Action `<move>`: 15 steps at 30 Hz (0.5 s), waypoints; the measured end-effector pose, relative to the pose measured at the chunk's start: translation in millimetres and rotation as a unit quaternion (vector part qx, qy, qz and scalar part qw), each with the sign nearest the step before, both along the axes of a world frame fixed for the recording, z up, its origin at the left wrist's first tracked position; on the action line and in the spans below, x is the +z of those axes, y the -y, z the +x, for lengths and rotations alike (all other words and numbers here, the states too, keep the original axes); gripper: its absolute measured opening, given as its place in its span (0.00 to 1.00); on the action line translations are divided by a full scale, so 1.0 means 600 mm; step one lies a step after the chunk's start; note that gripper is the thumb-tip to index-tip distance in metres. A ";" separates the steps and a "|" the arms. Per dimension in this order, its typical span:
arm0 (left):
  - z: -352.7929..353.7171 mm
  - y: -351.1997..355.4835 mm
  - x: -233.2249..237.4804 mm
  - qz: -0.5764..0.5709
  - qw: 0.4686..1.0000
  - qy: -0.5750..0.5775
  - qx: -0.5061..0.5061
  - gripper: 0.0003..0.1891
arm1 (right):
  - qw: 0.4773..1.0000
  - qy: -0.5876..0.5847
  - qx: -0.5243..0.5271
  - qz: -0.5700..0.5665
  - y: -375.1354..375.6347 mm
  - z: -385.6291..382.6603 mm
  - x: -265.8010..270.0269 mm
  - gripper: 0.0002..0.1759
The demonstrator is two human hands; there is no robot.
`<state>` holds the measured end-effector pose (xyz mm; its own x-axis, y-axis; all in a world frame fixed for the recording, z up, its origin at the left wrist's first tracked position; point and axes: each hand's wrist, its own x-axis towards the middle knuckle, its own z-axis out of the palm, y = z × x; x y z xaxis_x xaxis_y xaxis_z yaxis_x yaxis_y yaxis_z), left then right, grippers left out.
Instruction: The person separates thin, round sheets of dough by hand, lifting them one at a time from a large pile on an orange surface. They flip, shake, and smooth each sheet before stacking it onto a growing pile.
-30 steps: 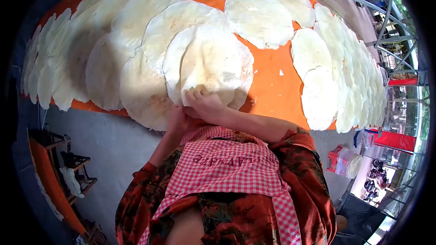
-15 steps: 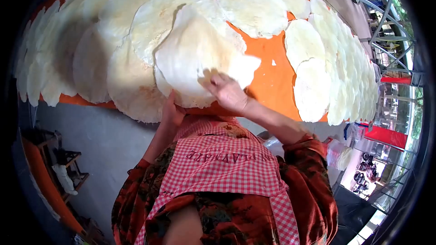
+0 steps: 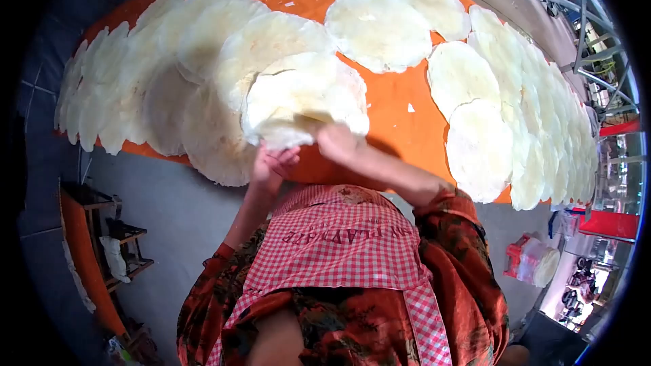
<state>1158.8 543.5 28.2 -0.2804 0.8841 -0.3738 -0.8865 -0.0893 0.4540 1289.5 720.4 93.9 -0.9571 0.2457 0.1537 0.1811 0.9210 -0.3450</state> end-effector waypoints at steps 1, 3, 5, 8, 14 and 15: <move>0.000 0.011 0.011 -0.042 0.992 -0.093 0.079 0.23 | 0.999 0.030 0.010 0.002 -0.021 0.000 0.027 0.15; -0.011 0.024 0.040 -0.114 0.922 -0.280 0.241 0.28 | 0.997 -0.057 0.038 0.040 -0.027 0.015 0.160 0.14; -0.005 0.029 0.120 -0.123 0.830 -0.492 0.233 0.33 | 0.991 -0.117 0.062 0.033 -0.040 0.042 0.247 0.16; 0.004 0.007 0.210 -0.105 0.659 -0.699 0.255 0.35 | 0.989 -0.084 0.107 0.059 -0.079 0.079 0.273 0.14; 0.078 0.022 0.266 -0.133 0.675 -0.719 0.095 0.12 | 0.990 -0.093 0.108 0.021 -0.100 0.156 0.344 0.11; 0.097 0.022 0.267 -0.087 0.723 -0.675 0.120 0.12 | 0.990 -0.091 0.110 0.009 -0.103 0.169 0.345 0.11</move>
